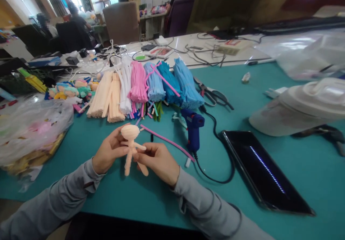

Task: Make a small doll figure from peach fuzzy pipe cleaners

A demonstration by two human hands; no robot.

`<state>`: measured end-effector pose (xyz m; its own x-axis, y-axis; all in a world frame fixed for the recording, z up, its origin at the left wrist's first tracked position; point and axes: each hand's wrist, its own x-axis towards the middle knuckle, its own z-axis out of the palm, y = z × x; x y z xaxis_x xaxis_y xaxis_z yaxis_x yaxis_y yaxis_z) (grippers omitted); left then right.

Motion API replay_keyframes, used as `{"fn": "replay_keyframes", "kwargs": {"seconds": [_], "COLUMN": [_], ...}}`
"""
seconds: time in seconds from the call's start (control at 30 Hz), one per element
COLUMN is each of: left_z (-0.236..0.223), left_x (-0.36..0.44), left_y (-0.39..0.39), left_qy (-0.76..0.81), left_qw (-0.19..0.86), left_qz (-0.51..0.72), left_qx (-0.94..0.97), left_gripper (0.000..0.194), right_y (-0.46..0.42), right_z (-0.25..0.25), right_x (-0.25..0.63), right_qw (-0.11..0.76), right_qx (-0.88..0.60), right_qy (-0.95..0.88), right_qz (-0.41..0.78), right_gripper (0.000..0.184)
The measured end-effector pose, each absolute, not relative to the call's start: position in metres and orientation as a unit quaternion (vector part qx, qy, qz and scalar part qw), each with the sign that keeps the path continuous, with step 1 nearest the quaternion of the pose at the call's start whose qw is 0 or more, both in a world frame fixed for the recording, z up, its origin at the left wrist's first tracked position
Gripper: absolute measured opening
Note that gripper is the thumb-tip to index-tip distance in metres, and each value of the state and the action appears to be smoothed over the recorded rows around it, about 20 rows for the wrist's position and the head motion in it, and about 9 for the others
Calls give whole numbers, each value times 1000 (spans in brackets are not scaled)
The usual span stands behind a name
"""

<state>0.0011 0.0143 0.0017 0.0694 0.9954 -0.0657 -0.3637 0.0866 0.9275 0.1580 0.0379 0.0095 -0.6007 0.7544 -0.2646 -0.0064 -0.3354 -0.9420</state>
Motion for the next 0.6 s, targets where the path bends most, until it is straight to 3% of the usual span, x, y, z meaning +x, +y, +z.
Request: {"fn": "replay_keyframes", "kwargs": {"seconds": [0.33, 0.6], "left_z": [5, 5], "left_x": [5, 4], "left_y": [8, 11], "left_qy": [474, 446], "left_qw": [552, 582], "left_qz": [544, 565], "left_qx": [418, 380], "left_gripper": [52, 53], "right_y": [36, 37], "right_z": [11, 9], "right_x": [155, 158], "right_qw": [247, 266], "right_qx": [-325, -364], "right_qy": [-570, -537], "right_qz": [713, 713], "right_gripper": [37, 34]}}
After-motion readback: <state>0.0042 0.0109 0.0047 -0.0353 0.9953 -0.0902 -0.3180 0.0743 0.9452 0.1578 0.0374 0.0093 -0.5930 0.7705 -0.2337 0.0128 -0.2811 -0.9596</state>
